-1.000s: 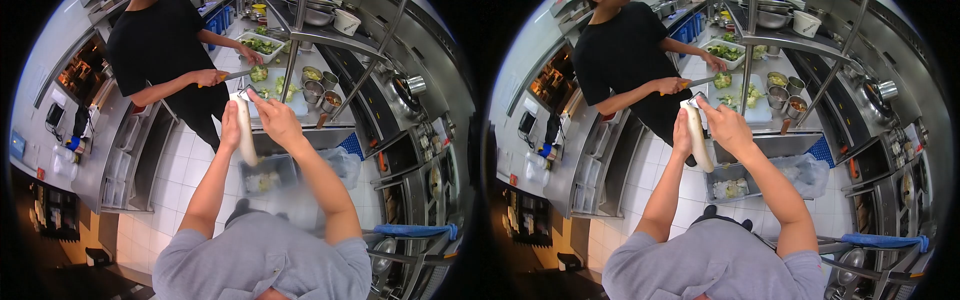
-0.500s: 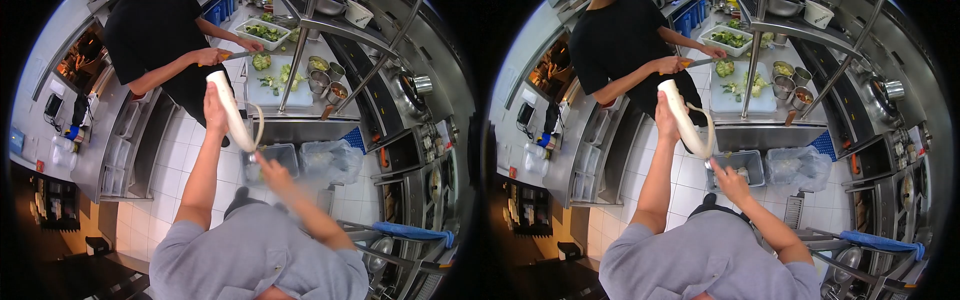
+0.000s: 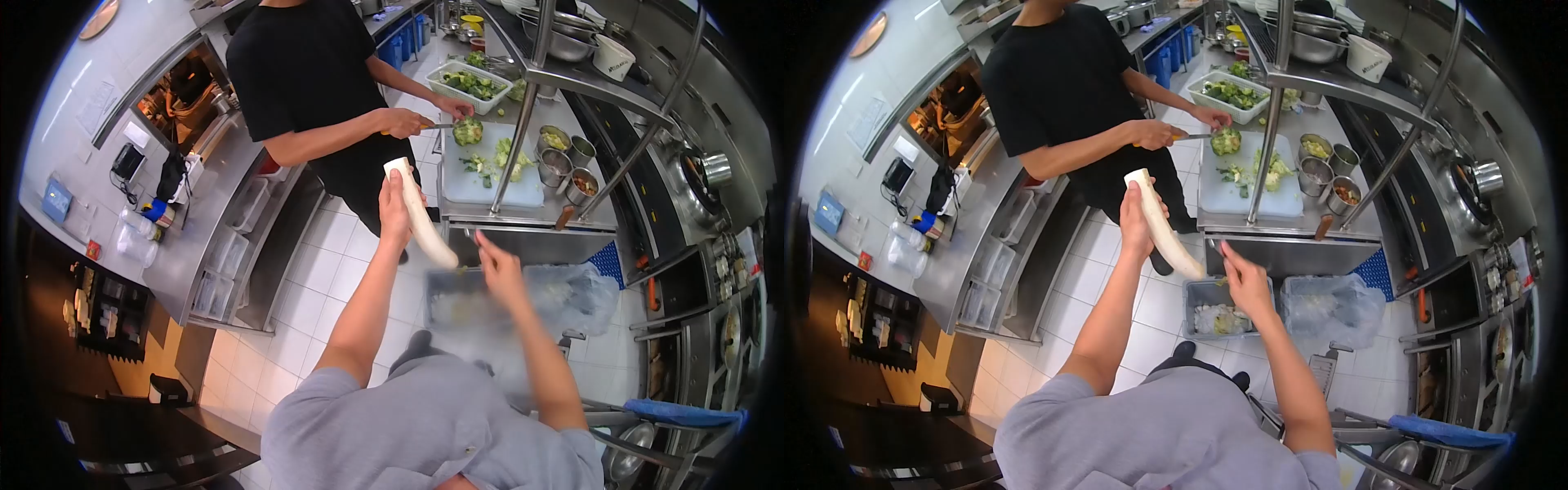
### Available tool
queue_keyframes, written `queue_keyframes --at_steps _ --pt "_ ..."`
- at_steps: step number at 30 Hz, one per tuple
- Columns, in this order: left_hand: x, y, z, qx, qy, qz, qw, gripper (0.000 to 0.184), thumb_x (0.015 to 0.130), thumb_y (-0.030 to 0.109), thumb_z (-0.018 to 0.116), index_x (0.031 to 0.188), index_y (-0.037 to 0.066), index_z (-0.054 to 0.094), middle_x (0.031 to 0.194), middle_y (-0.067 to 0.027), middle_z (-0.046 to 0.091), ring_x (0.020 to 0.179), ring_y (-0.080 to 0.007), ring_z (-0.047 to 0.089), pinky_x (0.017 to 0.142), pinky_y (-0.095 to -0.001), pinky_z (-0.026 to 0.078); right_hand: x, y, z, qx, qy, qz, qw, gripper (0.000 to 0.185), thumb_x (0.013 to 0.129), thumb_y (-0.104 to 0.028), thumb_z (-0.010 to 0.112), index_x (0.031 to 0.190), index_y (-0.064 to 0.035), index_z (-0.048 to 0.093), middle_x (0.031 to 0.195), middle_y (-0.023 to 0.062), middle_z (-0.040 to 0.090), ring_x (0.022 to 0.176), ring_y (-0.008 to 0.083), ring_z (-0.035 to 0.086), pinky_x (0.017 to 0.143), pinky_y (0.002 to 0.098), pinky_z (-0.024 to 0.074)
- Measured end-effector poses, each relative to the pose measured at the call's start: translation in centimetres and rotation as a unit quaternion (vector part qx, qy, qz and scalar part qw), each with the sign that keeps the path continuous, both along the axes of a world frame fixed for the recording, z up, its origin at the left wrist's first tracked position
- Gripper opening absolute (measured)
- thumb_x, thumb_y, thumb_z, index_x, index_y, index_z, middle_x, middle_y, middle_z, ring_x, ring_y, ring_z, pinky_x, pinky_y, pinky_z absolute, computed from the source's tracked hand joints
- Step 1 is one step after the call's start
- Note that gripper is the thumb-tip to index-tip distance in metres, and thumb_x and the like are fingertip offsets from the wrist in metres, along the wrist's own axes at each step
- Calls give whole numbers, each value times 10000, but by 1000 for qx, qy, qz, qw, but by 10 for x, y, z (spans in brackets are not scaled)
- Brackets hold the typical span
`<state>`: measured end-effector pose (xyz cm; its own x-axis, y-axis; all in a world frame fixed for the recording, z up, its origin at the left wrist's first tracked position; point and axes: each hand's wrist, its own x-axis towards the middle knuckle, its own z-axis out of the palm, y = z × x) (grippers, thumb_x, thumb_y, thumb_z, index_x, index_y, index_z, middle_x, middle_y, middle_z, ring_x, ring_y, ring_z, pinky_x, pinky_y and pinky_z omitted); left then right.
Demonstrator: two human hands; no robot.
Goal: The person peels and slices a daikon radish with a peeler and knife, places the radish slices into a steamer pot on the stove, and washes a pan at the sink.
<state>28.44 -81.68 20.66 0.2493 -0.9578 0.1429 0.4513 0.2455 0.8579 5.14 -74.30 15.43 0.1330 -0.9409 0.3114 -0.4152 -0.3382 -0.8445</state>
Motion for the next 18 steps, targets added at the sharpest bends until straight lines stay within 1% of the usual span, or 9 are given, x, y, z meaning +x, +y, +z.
queue_keyframes --at_steps 2,3,5,6,7,11,13,16,18 --pt "-5 5 2 -19 -12 -30 999 637 1032 594 428 1256 12 558 815 -47 572 676 -132 586 616 -289 513 15 -6 53 -94 29 -2 995 407 970 -92 608 1370 -171 625 705 161 598 603 317 571 626 400 483" --pt "-7 7 3 -28 -24 -39 999 660 1030 608 415 1261 7 561 818 -46 574 675 -128 578 616 -285 506 21 -5 76 -136 50 1 989 433 968 -106 615 1389 -205 609 745 165 609 637 334 597 645 416 490" --pt "-11 11 7 -49 -46 -34 997 640 1053 569 395 1306 3 557 804 -42 592 674 -112 560 605 -266 475 33 -12 100 -175 93 -8 980 475 956 -125 624 1413 -249 587 765 144 612 644 347 623 627 445 507" --pt "-13 15 13 -46 -40 -36 997 562 1067 530 392 1241 27 573 810 -36 594 683 -102 558 612 -251 469 40 -15 109 -197 119 -8 973 491 947 -129 626 1418 -263 581 762 134 609 634 351 631 612 454 517" --pt "-15 20 19 -43 -36 -36 998 493 1082 492 388 1175 52 589 815 -30 596 693 -93 557 620 -236 464 46 -18 116 -218 145 -6 965 508 939 -132 628 1423 -277 575 758 124 606 624 354 639 596 463 527" --pt "-18 24 21 -59 -56 -25 996 452 1085 479 390 1081 69 580 832 -24 601 704 -80 552 618 -230 458 59 -29 129 -229 163 -2 960 515 931 -142 628 1422 -289 575 750 117 601 601 371 640 571 476 539" --pt "-16 22 20 -89 -51 -57 993 426 1089 466 391 1019 81 560 829 -5 584 702 -63 529 610 -230 442 61 -32 131 -230 173 -3 958 513 931 -142 627 1420 -289 575 746 124 594 596 375 637 574 477 537" --pt "-12 20 18 -71 -60 -41 995 417 1091 451 394 1032 77 570 813 13 558 690 -56 502 603 -235 425 62 -34 129 -218 161 4 963 563 923 -69 632 1434 -295 565 725 116 566 617 348 600 597 462 504" --pt "-12 21 22 -61 -73 -37 995 417 1092 446 395 1035 73 574 803 19 546 687 -54 490 599 -236 417 61 -38 129 -228 169 2 959 542 924 -103 631 1431 -284 566 740 126 581 605 360 614 587 475 518"
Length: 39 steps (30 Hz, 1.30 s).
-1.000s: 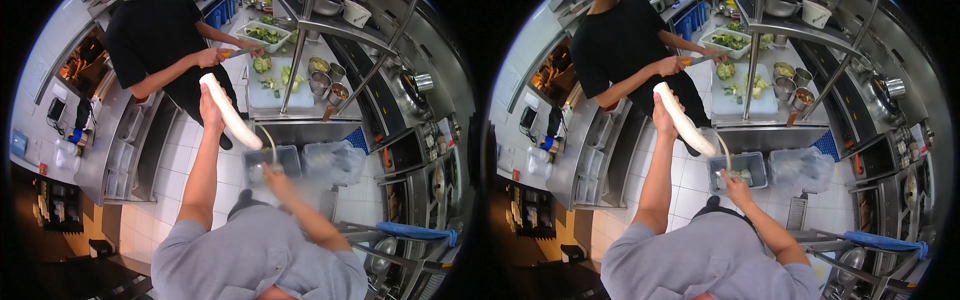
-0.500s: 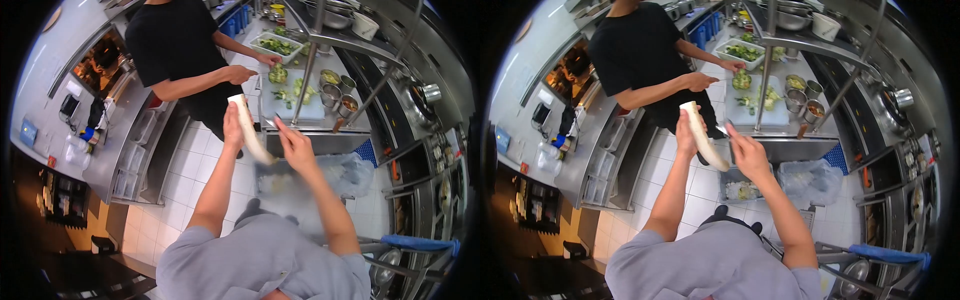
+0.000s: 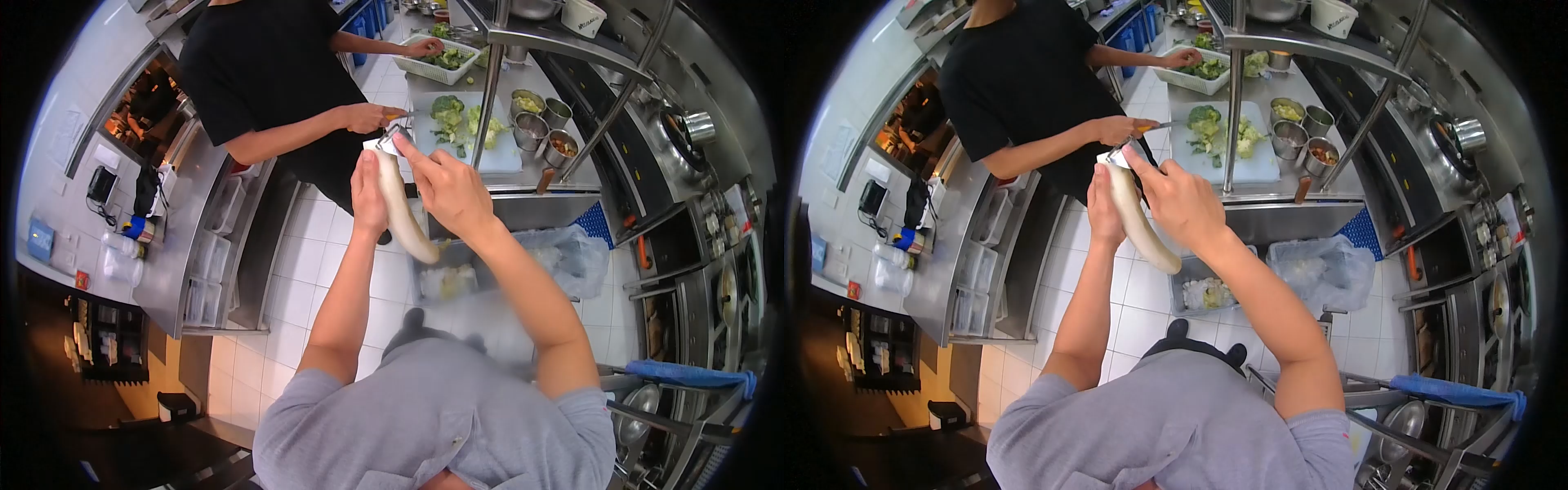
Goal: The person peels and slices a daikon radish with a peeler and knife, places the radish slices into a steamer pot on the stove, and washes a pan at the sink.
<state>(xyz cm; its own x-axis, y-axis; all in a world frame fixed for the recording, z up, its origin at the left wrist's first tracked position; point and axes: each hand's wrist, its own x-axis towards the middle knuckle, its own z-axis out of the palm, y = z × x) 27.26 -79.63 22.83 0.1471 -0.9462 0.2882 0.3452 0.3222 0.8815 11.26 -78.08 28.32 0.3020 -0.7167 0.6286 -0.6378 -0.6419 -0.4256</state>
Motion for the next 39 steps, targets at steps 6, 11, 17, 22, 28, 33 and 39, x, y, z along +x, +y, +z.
queue_keyframes --at_steps 6,11,17,22,28,33,39 --pt "-5 -2 17 0 55 28 998 543 1082 494 375 1180 8 595 848 -51 613 667 -125 585 602 -275 504 -7 34 -58 16 -44 23 999 588 890 -88 638 1445 -261 550 739 127 564 580 363 612 567 474 529" --pt "21 -18 3 25 61 41 997 540 1063 510 430 1187 6 581 811 -55 581 635 -144 585 580 -292 513 -44 103 -178 126 106 -4 986 669 847 -37 655 1470 -244 527 779 128 561 636 341 657 598 468 545" --pt "40 -42 -12 40 64 48 996 599 1042 544 461 1248 -10 559 840 -63 568 675 -140 550 636 -300 512 -60 94 -253 166 -159 -2 973 598 952 -119 612 1519 -221 452 790 153 669 608 309 672 613 398 551" --pt "26 -45 -16 81 146 39 985 620 1027 597 445 1129 -1 572 814 -86 584 656 -169 590 625 -319 538 -32 77 -178 465 -544 30 697 520 987 -352 674 1390 -74 501 724 15 635 419 27 334 374 239 267" --pt "1 -34 -23 73 149 34 985 653 1011 649 410 1117 21 552 863 -86 605 697 -188 601 656 -321 534 -9 67 -151 392 -477 59 784 442 957 -287 723 1296 -48 572 719 -28 571 451 37 387 402 234 303" --pt "-2 -14 -43 95 185 -15 978 636 997 675 419 1063 54 540 828 -58 568 673 -164 571 625 -309 508 -20 70 -123 251 -210 -58 943 398 987 -288 655 1257 -7 575 758 111 641 610 231 622 604 352 514" --pt "-12 -4 -25 54 81 -7 995 555 1031 605 421 1102 65 527 844 -57 578 683 -149 574 619 -299 508 -20 9 -34 26 -63 -75 995 553 954 -117 603 1487 -188 477 965 146 607 767 391 650 677 491 538"
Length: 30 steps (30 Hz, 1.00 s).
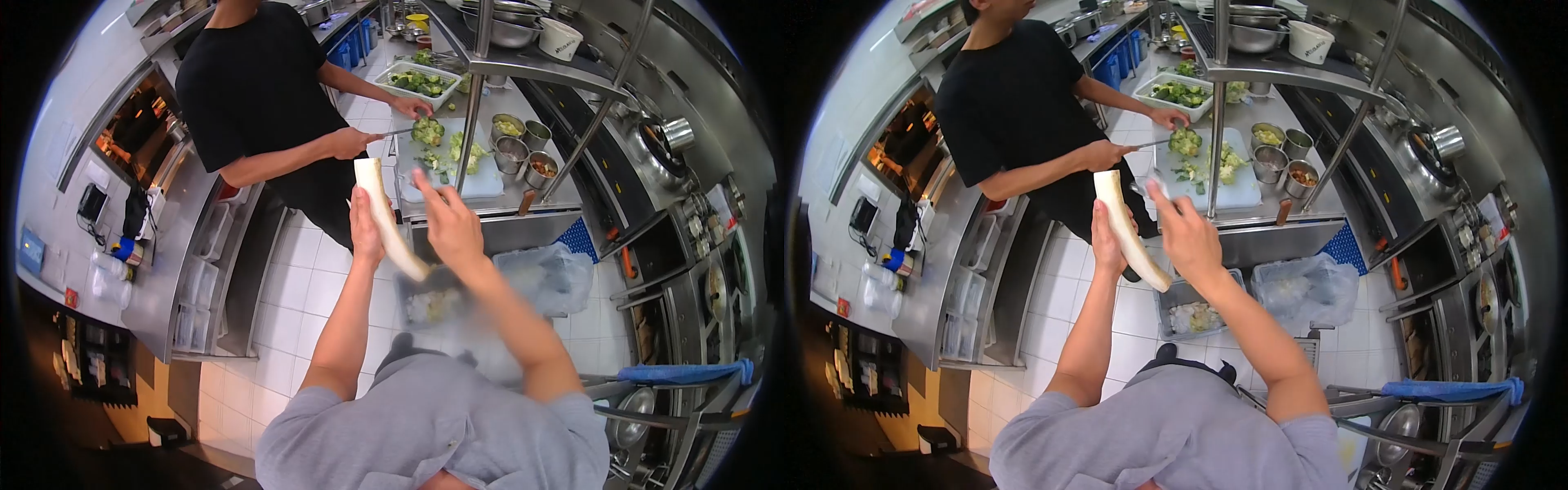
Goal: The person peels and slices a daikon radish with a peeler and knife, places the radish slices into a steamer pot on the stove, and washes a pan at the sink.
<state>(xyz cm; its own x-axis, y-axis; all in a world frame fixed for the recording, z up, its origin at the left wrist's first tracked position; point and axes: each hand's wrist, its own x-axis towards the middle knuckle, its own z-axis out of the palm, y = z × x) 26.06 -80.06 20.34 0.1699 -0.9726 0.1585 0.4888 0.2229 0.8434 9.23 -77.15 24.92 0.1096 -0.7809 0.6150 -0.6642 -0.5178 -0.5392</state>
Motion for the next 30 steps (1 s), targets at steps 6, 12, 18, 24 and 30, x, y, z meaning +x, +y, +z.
queue_keyframes --at_steps 6,12,18,24,30 --pt "-3 1 4 -32 -49 -5 998 521 1078 514 374 1377 102 487 873 -32 585 692 -101 559 615 -257 479 20 -23 30 -77 60 27 995 529 917 -93 627 1421 -244 571 840 104 602 626 343 646 569 461 537" --pt "1 5 13 -25 -87 -12 996 518 1085 501 364 1335 76 526 865 -11 566 718 -84 533 641 -252 456 20 -24 28 -60 47 35 996 538 919 -102 629 1431 -253 563 823 106 599 626 346 644 575 470 535" --pt "-5 3 15 -14 -104 -1 994 491 1089 492 361 1193 64 577 853 -6 560 729 -74 517 654 -248 445 26 -7 1 -43 -12 38 998 580 916 -79 622 1460 -259 535 805 114 585 638 351 637 584 469 533" --pt "-9 6 38 -18 -143 -9 990 446 1100 443 350 1125 63 581 813 0 566 685 -72 516 619 -245 443 14 -14 13 -27 -34 41 998 581 914 -55 612 1463 -226 530 817 148 607 675 379 632 627 487 521" --pt "-15 -2 50 -31 -97 30 994 458 1095 457 373 1158 51 576 827 -20 586 701 -80 545 613 -249 459 7 14 -16 19 -35 102 994 583 911 -54 613 1467 -205 523 778 155 589 674 388 621 637 479 513"
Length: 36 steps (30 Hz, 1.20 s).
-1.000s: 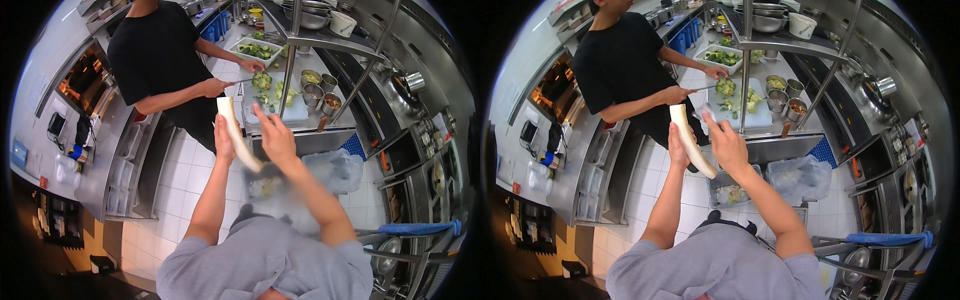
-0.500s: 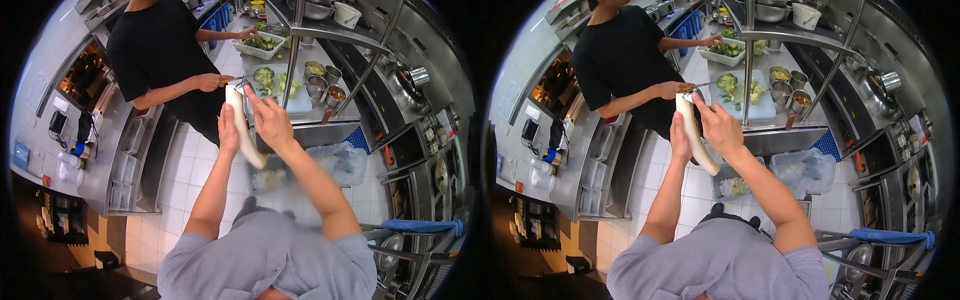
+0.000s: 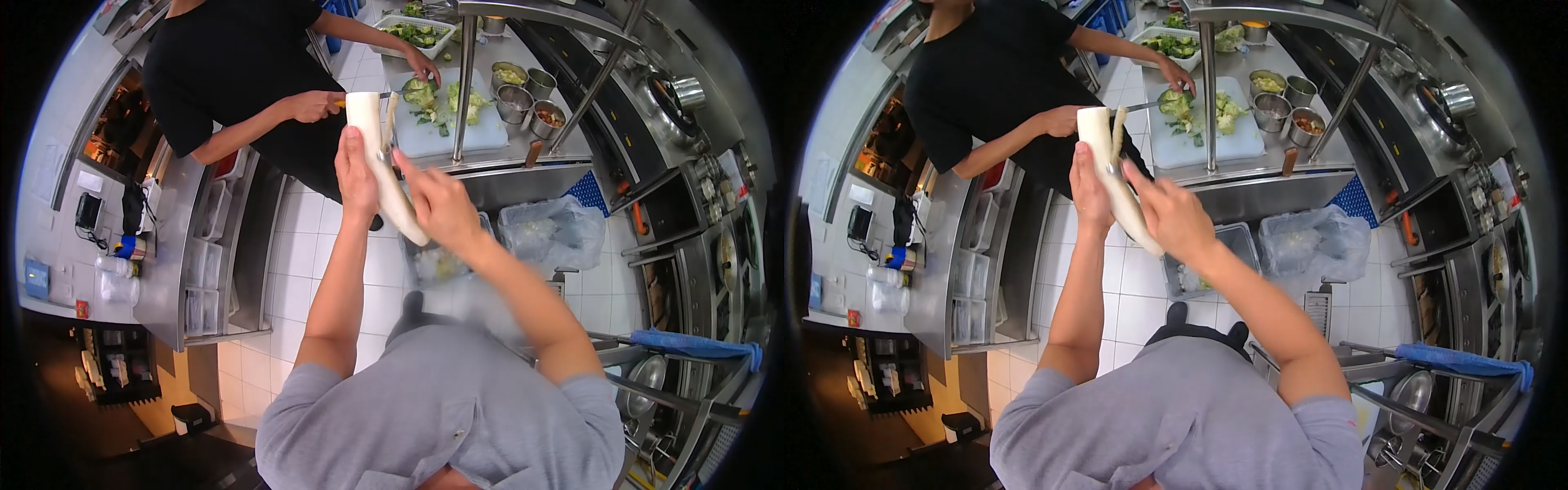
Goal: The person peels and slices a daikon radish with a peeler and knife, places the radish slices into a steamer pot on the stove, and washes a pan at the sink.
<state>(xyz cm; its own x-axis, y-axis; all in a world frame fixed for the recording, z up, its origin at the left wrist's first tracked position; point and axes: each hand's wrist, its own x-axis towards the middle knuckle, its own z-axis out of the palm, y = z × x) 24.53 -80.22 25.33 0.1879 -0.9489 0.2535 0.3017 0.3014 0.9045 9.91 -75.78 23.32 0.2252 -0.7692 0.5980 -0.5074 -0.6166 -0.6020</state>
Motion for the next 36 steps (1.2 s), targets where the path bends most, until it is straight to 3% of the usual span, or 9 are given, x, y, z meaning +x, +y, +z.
queue_keyframes --at_steps 5,10,14,15,21,26,28,34,36 --pt "10 -12 -11 -22 -25 36 999 486 1064 516 422 1075 43 532 783 -66 584 627 -132 574 573 -283 496 -31 52 -59 50 56 14 997 619 890 -52 616 1476 -222 513 807 145 591 630 384 611 608 493 531" --pt "32 -47 -36 3 -2 73 997 437 1083 470 403 1083 53 535 758 -59 579 621 -125 574 567 -276 490 -51 79 -134 176 261 -33 949 640 872 -49 612 1467 -268 519 864 184 609 678 412 643 640 497 564" --pt "38 -46 -47 30 14 64 997 443 1083 486 382 1135 71 526 777 -56 583 642 -129 572 583 -285 494 -56 58 -140 211 110 -54 970 589 909 -63 592 1460 -262 528 840 216 604 764 440 647 717 528 541" --pt "40 -45 -48 48 34 48 997 443 1080 495 380 1141 77 518 791 -53 581 655 -130 573 596 -286 497 -54 52 -140 159 82 -50 983 560 929 -65 579 1453 -256 536 831 217 608 746 441 635 695 528 526" --pt "29 -38 -43 48 95 -38 994 394 1076 482 393 1154 108 491 840 -39 570 685 -129 568 628 -288 503 -18 -12 -3 38 31 -35 998 526 938 -73 588 1431 -254 558 781 187 601 709 413 624 673 511 513" --pt "20 -35 -26 4 125 -79 989 327 1081 438 410 1140 123 477 838 -30 543 709 -123 568 650 -284 507 9 -51 35 -34 39 -27 998 525 927 -43 596 1417 -230 576 767 176 588 711 383 603 656 488 484" --pt "17 -30 -11 -8 128 -46 991 345 1080 452 408 1140 119 474 837 -33 536 698 -123 565 635 -283 505 13 -47 28 -23 69 -9 997 470 946 -121 593 1398 -249 585 776 161 600 683 401 625 640 495 519" --pt "50 -35 -11 -12 77 53 996 445 1055 506 447 1157 73 478 864 -65 559 669 -144 565 619 -291 520 -35 50 -73 48 251 -7 967 653 869 -92 602 1471 -324 505 870 139 594 610 370 646 579 496 558" --pt "55 -43 -13 22 88 87 992 421 1072 498 407 1176 93 457 816 -51 525 617 -133 545 547 -285 490 -46 65 -106 84 294 -8 952 659 863 -86 602 1470 -326 506 884 142 597 614 375 653 578 505 559"
